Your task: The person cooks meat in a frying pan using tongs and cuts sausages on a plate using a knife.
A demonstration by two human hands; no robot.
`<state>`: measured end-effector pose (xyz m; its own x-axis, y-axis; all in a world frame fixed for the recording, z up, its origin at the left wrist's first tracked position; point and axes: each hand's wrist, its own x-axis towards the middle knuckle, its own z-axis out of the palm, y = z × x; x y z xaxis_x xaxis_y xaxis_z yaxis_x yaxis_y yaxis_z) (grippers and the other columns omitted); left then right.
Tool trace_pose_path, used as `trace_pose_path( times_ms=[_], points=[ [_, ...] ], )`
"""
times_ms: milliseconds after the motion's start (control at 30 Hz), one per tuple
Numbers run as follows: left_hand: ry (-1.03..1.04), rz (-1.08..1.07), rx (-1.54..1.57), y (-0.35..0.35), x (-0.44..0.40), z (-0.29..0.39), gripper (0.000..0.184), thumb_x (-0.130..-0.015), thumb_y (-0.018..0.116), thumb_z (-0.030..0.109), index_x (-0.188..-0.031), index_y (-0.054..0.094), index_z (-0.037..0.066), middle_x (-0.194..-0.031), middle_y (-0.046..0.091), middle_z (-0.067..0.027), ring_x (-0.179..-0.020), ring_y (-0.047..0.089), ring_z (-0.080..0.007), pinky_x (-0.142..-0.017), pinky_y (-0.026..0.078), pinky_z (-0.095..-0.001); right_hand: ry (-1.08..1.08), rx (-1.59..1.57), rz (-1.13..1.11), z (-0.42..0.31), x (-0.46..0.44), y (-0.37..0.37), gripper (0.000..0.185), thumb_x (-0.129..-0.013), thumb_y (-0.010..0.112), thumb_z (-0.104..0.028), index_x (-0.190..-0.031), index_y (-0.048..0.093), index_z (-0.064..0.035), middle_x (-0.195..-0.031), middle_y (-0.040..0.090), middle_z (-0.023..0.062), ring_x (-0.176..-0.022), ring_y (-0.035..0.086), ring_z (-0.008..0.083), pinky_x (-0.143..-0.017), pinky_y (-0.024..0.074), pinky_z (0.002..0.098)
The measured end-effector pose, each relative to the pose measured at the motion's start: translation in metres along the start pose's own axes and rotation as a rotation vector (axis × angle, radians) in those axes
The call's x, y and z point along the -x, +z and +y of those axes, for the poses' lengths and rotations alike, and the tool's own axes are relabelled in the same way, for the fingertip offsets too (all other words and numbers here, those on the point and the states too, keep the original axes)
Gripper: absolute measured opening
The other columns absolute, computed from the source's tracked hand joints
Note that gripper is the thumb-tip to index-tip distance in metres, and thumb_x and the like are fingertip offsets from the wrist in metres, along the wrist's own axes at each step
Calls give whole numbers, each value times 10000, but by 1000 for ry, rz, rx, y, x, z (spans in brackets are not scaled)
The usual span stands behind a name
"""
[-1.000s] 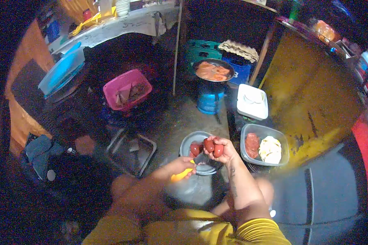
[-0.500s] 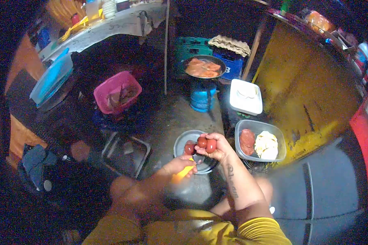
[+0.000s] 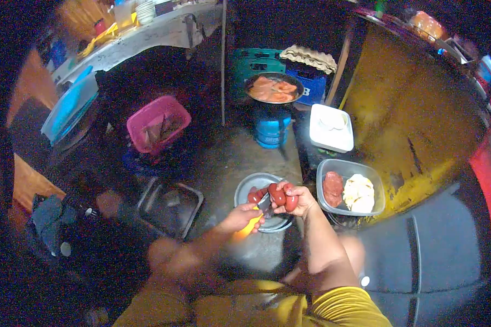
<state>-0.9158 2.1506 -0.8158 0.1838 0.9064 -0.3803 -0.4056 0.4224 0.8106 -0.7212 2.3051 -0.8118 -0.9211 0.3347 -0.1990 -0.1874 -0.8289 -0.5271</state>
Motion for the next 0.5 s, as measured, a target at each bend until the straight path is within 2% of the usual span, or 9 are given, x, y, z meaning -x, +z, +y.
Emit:
trace_pose_path(
  times_ms=[133, 433, 500],
  points=[
    [-12, 24, -31, 1, 0, 8, 157, -949, 550, 194, -945, 527, 39, -807, 606, -70, -635, 586, -151, -524, 518, -298, 8, 36, 47, 3, -1, 5, 389, -703, 678, -177, -1056, 574, -52, -1054, 548, 256, -896, 613, 403, -682, 605, 522],
    [1, -30, -158, -5, -25, 10, 154, -949, 541, 178, -970, 519, 27, -786, 594, -68, -585, 566, -152, -497, 508, -299, 35, 59, 73, 5, 5, 1, 396, -690, 676, -189, -1056, 591, -65, -1059, 579, 234, -885, 625, 417, -709, 583, 548],
    [63, 103, -108, -11, -34, 19, 131, -941, 529, 151, -982, 515, 27, -776, 591, -73, -573, 558, -153, -482, 501, -299, 205, 104, 26, 9, 6, 3, 410, -696, 678, -199, -1075, 593, -66, -1076, 575, 233, -889, 629, 427, -742, 570, 562]
  ],
)
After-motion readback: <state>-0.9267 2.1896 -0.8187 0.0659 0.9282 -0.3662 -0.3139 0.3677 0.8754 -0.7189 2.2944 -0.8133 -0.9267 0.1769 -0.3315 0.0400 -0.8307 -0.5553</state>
